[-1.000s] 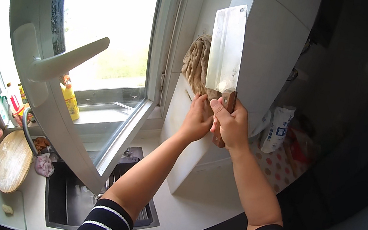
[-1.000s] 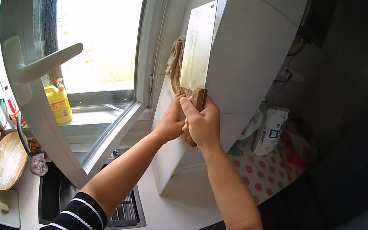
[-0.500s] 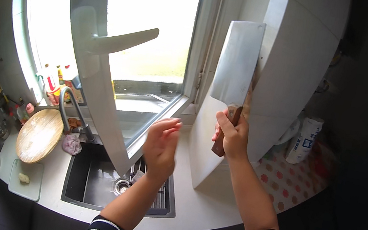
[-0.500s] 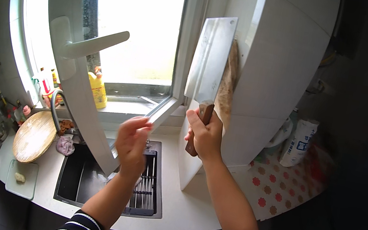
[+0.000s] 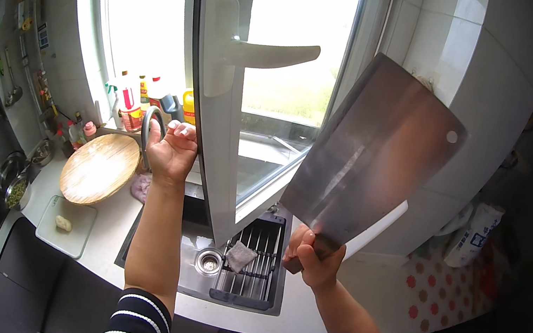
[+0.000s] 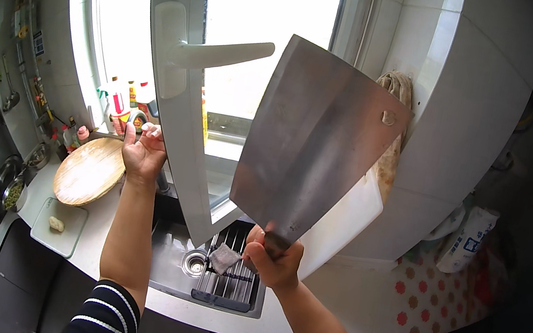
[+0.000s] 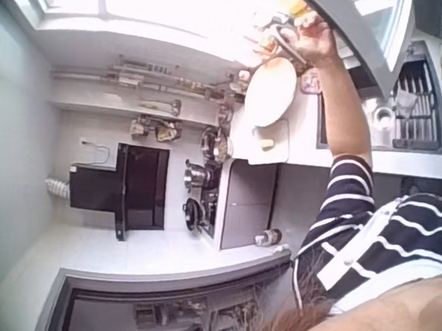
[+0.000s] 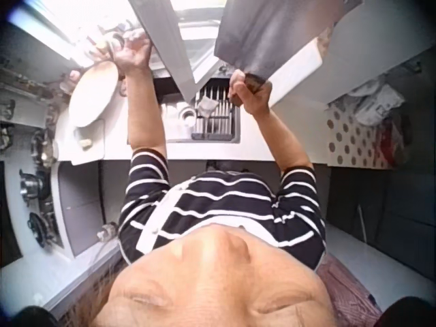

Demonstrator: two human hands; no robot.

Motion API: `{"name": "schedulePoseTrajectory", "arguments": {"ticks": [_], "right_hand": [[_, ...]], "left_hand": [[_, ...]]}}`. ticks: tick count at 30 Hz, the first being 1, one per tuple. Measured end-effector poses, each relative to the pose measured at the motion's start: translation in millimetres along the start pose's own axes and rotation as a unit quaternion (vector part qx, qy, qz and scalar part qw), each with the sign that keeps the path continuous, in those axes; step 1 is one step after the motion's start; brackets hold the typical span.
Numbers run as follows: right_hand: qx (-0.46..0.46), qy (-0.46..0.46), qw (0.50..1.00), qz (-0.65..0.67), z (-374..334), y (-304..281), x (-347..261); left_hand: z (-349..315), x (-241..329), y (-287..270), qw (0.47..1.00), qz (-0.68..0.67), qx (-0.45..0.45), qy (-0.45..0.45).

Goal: The person kneads a piece of dough on a glass cutting board, periodically taking it from a bowl, and later retrieves a wooden board and a cleaver.

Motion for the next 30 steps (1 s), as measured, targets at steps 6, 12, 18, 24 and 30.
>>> {"name": "schedulePoseTrajectory", "arguments": {"ticks": [6,12,18,24,30], "right_hand": [[-0.038,-0.041,0.998,0.023,-5.1,15.5,-17.2],[-0.034,0.008,0.999,0.034,-18.0,0.3,-27.8],[-0.067,-0.022,0.997,0.021,-44.5,-13.1,-50.1],[-0.197,0.000,0.980,-0.017,-48.3,20.5,-74.1],[-0.082,0.003,0.983,-0.161,-36.1,66.0,-47.2]], "left_hand": [[-35.6,-47.8,28.4,0.999,-0.022,-0.029,-0.040],[-90.1,-111.4,57.1,0.997,-0.059,-0.051,-0.014],[-120.5,-160.5,57.3,0.997,-0.044,-0.052,-0.029],[-146.0,-193.7,60.2,0.991,-0.047,0.082,-0.098],[-176.2,-82.8,-21.4,0.983,-0.082,0.164,-0.014]]}}
Point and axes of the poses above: each hand's wrist, its own z-axis towards the middle knuckle, its own y-axis out of the palm, x = y × z, the point moved 7 cm from there along z, towards the middle knuckle, and after that the axes turned 1 degree about z, right-handed, at the moved point
